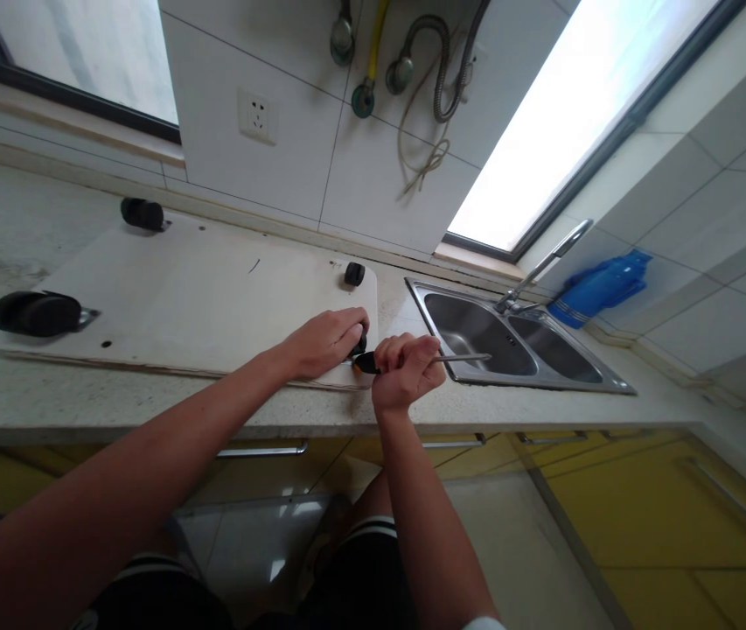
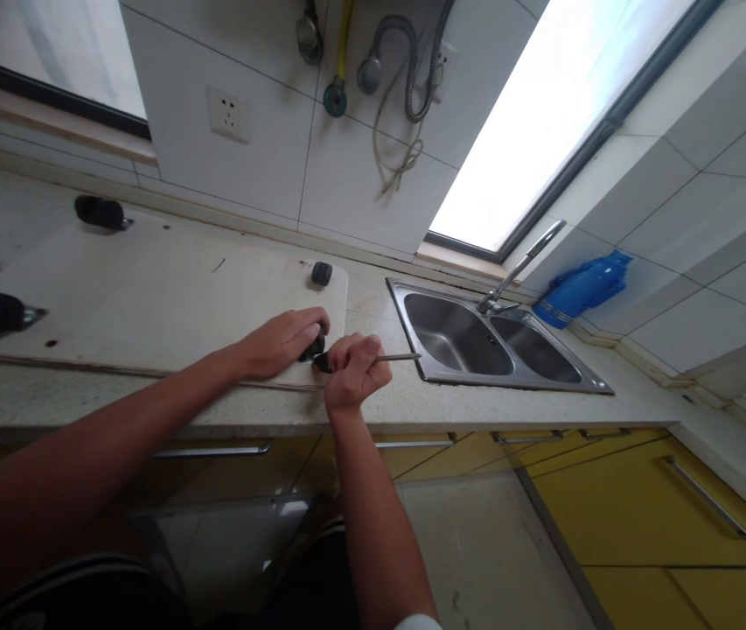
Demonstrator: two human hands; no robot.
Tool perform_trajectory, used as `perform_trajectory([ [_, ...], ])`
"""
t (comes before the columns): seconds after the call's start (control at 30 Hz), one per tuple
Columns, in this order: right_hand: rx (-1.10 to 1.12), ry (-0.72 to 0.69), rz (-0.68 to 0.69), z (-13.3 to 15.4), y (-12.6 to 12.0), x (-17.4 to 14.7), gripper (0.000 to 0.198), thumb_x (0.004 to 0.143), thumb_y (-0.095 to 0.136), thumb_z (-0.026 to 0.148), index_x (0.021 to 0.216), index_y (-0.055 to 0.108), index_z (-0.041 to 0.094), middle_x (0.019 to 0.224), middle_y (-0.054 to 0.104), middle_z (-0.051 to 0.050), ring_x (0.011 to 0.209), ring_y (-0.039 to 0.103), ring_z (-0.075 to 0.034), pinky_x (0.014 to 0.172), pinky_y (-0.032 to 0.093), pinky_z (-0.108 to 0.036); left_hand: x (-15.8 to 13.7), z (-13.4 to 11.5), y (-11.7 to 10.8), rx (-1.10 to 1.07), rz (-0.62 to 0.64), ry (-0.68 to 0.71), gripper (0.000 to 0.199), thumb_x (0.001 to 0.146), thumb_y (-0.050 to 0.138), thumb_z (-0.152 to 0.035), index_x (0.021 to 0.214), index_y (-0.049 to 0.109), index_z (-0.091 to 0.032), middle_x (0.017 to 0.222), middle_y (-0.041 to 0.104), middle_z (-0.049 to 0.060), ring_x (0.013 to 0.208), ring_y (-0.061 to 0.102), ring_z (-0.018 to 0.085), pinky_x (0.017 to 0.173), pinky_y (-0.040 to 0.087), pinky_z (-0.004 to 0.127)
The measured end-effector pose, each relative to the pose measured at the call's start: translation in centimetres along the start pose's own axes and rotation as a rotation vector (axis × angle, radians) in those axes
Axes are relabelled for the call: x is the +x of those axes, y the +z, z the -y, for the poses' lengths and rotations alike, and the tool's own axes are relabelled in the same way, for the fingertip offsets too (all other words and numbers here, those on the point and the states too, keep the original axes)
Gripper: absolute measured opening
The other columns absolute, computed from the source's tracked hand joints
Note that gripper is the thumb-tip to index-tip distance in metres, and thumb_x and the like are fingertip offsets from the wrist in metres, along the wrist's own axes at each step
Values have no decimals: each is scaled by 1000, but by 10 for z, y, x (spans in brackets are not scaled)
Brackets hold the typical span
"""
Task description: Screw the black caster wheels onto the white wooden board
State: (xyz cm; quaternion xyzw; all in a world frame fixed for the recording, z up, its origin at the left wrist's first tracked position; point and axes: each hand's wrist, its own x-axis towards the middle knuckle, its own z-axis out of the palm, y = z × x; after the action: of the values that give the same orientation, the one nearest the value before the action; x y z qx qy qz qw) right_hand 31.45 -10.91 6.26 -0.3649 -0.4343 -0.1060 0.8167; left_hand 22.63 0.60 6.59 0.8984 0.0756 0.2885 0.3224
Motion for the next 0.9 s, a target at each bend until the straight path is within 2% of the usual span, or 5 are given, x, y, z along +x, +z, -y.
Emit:
perform_trajectory([
  [0.1,37,-46,0,5,0,-5,54,124,36,37,71,35,27,54,31,10,38,31,-9,40,29,-25,-1,1,0,-34,-27,-14,20,111,47,-35,113,64,-24,102,74,5,90,67,24,86,49,39],
  [0.3,66,-148,181,-9,6,-26,51,119,51,37,70,43,26,55,40,7,43,42,-12,46,34,-30,3,1,-4,-137,-41,13,42,116,43,-48,98,71,-22,100,78,6,94,71,24,90,52,37],
  [0.5,85,-221,254,-16,10,-24,47,118,53,34,72,47,26,56,43,6,43,43,-12,47,32,-32,5,3,-4,-159,-49,-18,46,116,40,-49,97,72,-22,96,79,5,91,72,23,88,52,37],
  [0.73,96,-209,262,-10,9,-19,46,120,46,33,74,45,27,57,43,6,44,45,-13,47,32,-32,5,3,-4,-150,-40,-18,47,116,38,-50,99,71,-23,95,77,4,89,70,22,87,52,37],
  [0.9,62,-161,283,-8,10,-18,49,119,50,35,71,45,27,55,41,7,42,44,-12,47,33,-31,4,2,-5,-142,-33,-38,45,116,39,-49,98,70,-23,93,77,4,87,70,22,86,53,37],
])
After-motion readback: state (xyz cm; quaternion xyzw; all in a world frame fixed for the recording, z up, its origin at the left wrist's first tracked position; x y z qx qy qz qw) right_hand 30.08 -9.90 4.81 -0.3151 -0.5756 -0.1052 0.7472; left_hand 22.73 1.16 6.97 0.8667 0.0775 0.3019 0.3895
